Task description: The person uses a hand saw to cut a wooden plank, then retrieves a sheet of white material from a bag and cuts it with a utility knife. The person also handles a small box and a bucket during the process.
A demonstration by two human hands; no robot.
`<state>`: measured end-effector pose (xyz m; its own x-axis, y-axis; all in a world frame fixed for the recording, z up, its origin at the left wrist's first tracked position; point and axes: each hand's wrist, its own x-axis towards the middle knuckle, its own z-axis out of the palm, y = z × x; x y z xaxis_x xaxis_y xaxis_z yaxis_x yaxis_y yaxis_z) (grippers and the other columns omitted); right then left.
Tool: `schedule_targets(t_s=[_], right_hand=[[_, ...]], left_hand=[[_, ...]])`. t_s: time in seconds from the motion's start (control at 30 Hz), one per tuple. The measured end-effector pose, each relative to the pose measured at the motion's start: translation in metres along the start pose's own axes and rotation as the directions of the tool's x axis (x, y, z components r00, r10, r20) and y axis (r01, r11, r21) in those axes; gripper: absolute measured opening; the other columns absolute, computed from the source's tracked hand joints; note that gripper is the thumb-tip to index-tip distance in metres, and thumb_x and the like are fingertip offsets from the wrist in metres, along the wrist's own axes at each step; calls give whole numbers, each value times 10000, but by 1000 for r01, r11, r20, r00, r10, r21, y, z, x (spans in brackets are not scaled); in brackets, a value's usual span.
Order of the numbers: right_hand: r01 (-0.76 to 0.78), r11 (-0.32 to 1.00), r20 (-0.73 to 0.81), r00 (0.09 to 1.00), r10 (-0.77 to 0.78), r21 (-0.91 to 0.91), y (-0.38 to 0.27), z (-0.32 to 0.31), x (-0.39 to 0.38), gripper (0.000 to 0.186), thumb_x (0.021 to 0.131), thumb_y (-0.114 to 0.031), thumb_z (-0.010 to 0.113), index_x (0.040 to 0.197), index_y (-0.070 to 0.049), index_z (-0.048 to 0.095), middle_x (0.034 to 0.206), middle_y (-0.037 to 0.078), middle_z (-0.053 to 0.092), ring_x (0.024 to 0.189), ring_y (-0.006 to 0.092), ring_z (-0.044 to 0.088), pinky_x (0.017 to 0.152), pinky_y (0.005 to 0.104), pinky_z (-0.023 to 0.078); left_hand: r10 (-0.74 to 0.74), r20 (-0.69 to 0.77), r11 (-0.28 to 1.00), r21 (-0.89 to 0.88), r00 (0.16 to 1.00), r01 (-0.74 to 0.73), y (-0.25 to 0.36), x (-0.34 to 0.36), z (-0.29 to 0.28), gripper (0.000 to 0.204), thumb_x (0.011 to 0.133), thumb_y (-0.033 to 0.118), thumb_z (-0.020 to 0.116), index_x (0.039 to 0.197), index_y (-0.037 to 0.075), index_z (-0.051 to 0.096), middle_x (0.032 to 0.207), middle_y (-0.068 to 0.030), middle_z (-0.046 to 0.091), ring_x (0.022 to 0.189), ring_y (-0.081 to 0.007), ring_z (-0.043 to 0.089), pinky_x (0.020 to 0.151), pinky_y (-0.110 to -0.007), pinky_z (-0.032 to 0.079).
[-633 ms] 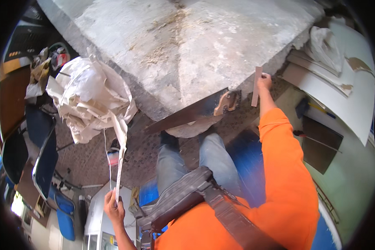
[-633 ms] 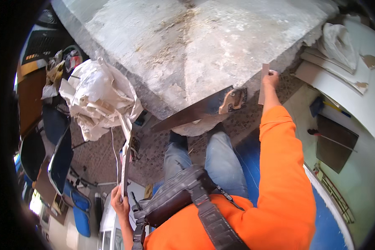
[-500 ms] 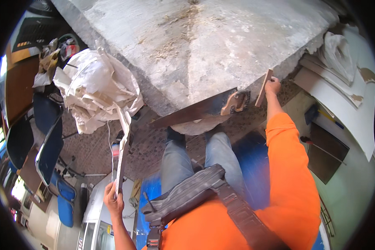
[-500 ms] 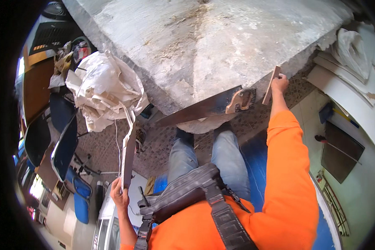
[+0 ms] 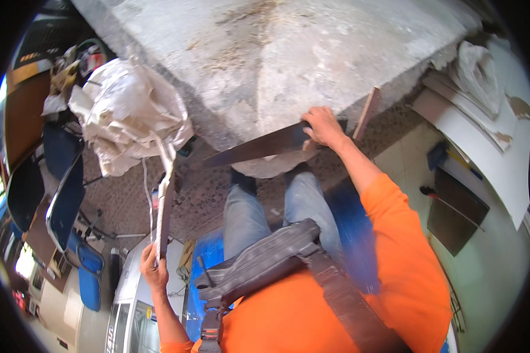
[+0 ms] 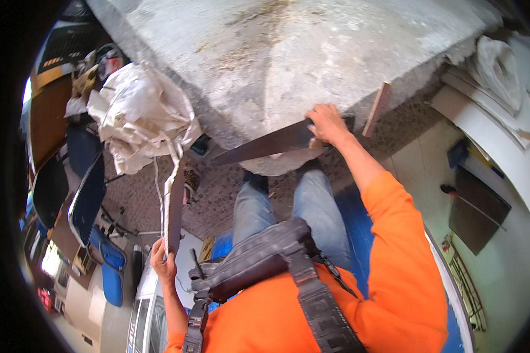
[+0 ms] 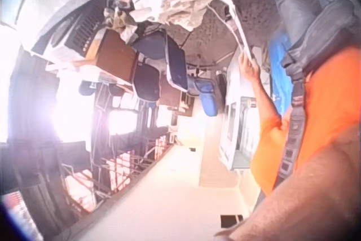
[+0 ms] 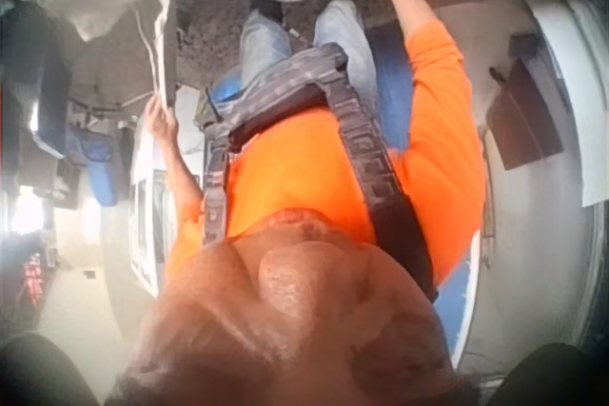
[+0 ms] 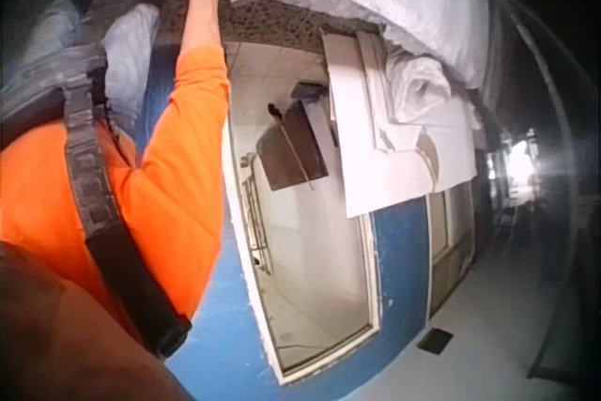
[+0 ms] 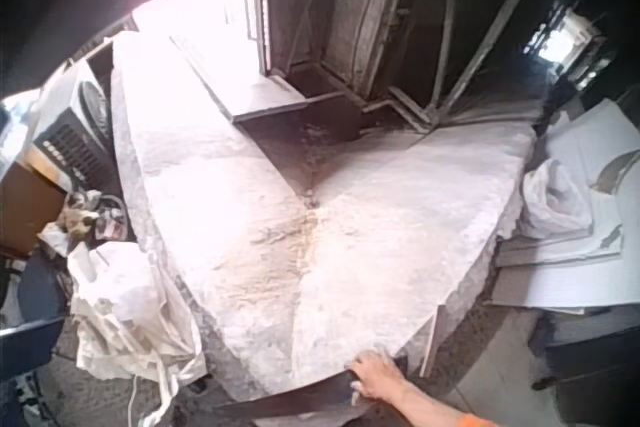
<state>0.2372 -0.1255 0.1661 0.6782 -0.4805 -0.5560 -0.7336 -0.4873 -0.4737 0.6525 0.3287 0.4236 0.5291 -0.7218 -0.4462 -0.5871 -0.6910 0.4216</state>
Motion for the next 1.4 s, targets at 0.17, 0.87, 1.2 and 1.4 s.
schedule_targets(t_s=[0.17, 0.87, 1.2, 1.4], right_hand=[[-67, 963, -93, 991, 94, 262, 3, -17, -47, 125, 911, -141, 721, 1010, -66, 725, 994, 146, 711, 989, 394, 672, 866, 482, 522], [395, -333, 259, 228, 938, 856, 104, 137, -92, 584, 1043, -291, 645, 1551, -70, 462, 1508, 132, 542, 1343, 316, 556, 1158, 474, 428], [69, -31, 35, -60, 998, 997, 82, 118, -54, 584, 936, -69, 719, 1470, 35, 507, 1437, 213, 601, 1250, 333, 624, 1056, 449, 511], [-119, 69, -58, 91, 994, 990, 69, 111, -54, 409, 861, -70, 672, 1225, 110, 622, 1240, 203, 689, 1051, 317, 693, 881, 441, 562]], left_hand=[[-62, 7, 995, -79, 998, 63, -6, -8, -9, 379, 822, -25, 708, 1197, -1, 758, 1180, -169, 739, 1110, -303, 703, 1000, -386, 521], [-49, -42, 997, -53, 998, 47, 0, 2, -7, 388, 744, -7, 690, 1121, 15, 778, 1072, -168, 749, 1017, -320, 730, 928, -390, 545], [-130, -33, 986, -110, 991, 126, 19, 2, -2, 388, 726, 41, 664, 1096, 10, 777, 1080, -182, 749, 1019, -347, 731, 933, -388, 548], [-21, -43, 999, -40, 999, 19, -12, -7, 2, 452, 760, 42, 682, 1200, 77, 779, 1120, -188, 749, 1013, -371, 734, 914, -412, 582]])
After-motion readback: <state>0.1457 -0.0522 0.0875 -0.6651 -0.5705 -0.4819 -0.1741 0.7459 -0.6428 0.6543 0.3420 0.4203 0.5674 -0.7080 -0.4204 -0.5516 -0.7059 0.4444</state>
